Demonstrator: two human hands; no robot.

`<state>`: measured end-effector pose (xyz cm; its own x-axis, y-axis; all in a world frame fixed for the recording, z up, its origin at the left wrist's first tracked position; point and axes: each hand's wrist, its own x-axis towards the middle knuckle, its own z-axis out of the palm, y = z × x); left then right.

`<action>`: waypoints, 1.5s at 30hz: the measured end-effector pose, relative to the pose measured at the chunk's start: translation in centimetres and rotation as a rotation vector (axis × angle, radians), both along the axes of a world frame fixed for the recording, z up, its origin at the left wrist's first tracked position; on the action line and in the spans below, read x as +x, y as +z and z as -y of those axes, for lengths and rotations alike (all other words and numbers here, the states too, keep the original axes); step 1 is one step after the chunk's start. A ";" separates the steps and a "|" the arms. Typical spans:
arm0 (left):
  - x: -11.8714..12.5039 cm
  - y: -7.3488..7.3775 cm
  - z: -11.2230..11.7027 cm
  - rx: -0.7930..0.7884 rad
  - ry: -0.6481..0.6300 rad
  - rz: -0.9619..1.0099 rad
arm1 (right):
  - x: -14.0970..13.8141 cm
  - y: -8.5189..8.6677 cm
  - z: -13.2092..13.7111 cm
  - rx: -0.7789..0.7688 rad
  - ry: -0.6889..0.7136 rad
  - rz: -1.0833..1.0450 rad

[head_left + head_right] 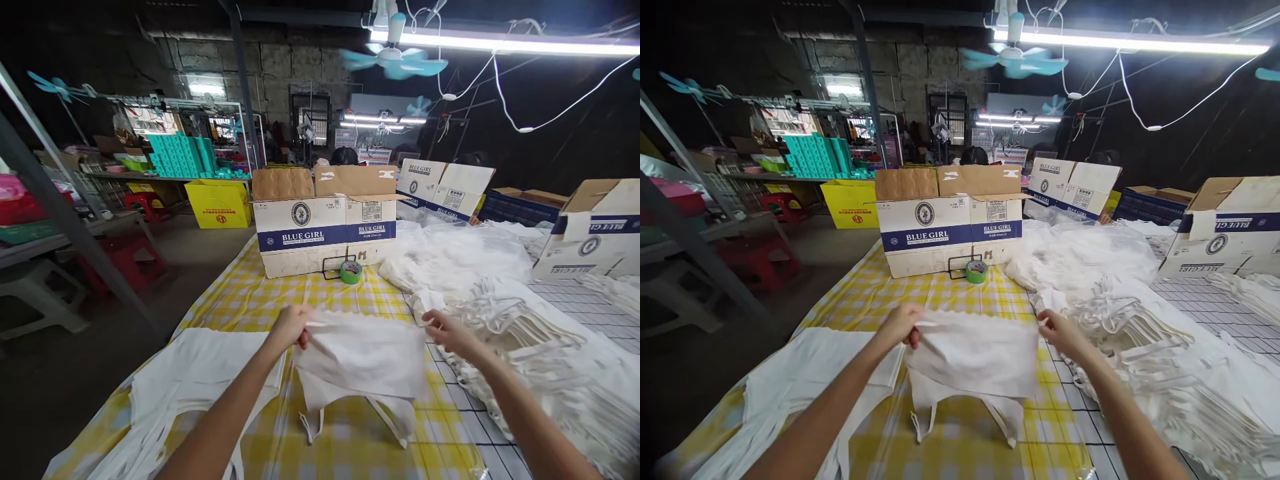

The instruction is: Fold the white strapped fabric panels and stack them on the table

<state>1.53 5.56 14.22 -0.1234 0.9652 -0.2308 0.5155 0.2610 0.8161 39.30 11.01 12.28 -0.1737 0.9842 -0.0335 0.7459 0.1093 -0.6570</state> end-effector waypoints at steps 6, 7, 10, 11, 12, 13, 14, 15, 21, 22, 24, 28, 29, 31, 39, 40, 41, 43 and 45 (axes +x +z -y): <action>-0.2 -8.3 -1.2 -0.089 0.084 -0.150 | -3.4 -7.1 -0.3 0.097 0.158 0.124; -0.5 -8.8 -1.4 -0.095 0.092 -0.166 | -3.8 -7.4 -0.3 0.100 0.196 0.131; -1.4 -9.3 -2.3 -0.069 0.111 -0.203 | -5.2 -7.9 -0.8 0.119 0.257 0.161; -1.6 -9.4 -2.6 -0.037 0.116 -0.214 | -5.7 -8.1 -1.1 0.126 0.267 0.172; -1.8 -9.4 -2.8 0.003 0.118 -0.224 | -6.2 -8.4 -1.4 0.134 0.273 0.180; -1.9 -9.5 -3.1 0.045 0.115 -0.231 | -6.8 -8.7 -1.8 0.143 0.278 0.189; -2.0 -9.6 -3.2 0.084 0.105 -0.235 | -7.4 -9.1 -2.2 0.150 0.283 0.199; -2.1 -9.8 -3.2 0.115 0.085 -0.235 | -7.9 -9.5 -2.5 0.155 0.287 0.210; -2.5 -10.8 -2.6 0.192 -0.214 -0.190 | -9.0 -11.7 -3.7 0.156 0.257 0.258; -2.7 -10.8 -2.5 0.191 -0.265 -0.187 | -8.9 -11.9 -3.7 0.156 0.251 0.257; -3.1 -10.6 -2.5 0.187 -0.342 -0.191 | -8.5 -12.2 -3.8 0.155 0.250 0.246; -4.5 -10.1 -2.6 0.165 -0.442 -0.207 | -7.7 -12.4 -4.0 0.164 0.241 0.190; -4.9 -10.1 -2.7 0.157 -0.463 -0.210 | -7.6 -12.4 -4.0 0.160 0.242 0.170; -5.6 -10.1 -2.8 0.147 -0.490 -0.217 | -7.3 -12.6 -4.1 0.139 0.251 0.124; -5.6 -8.0 -2.1 0.177 -0.500 -0.184 | -7.3 -11.0 -3.9 0.077 0.275 -0.199; -5.5 -7.0 -1.9 0.182 -0.511 -0.114 | -7.2 -10.4 -3.9 0.061 0.282 -0.256; -5.4 -5.9 -1.7 0.181 -0.522 -0.019 | -7.0 -9.7 -3.8 0.041 0.290 -0.313; -5.4 -3.6 -1.3 0.168 -0.529 0.205 | -6.5 -8.0 -3.6 -0.006 0.298 -0.422; -5.6 -1.4 -0.9 0.183 -0.507 0.399 | -5.8 -6.2 -3.4 -0.039 0.296 -0.505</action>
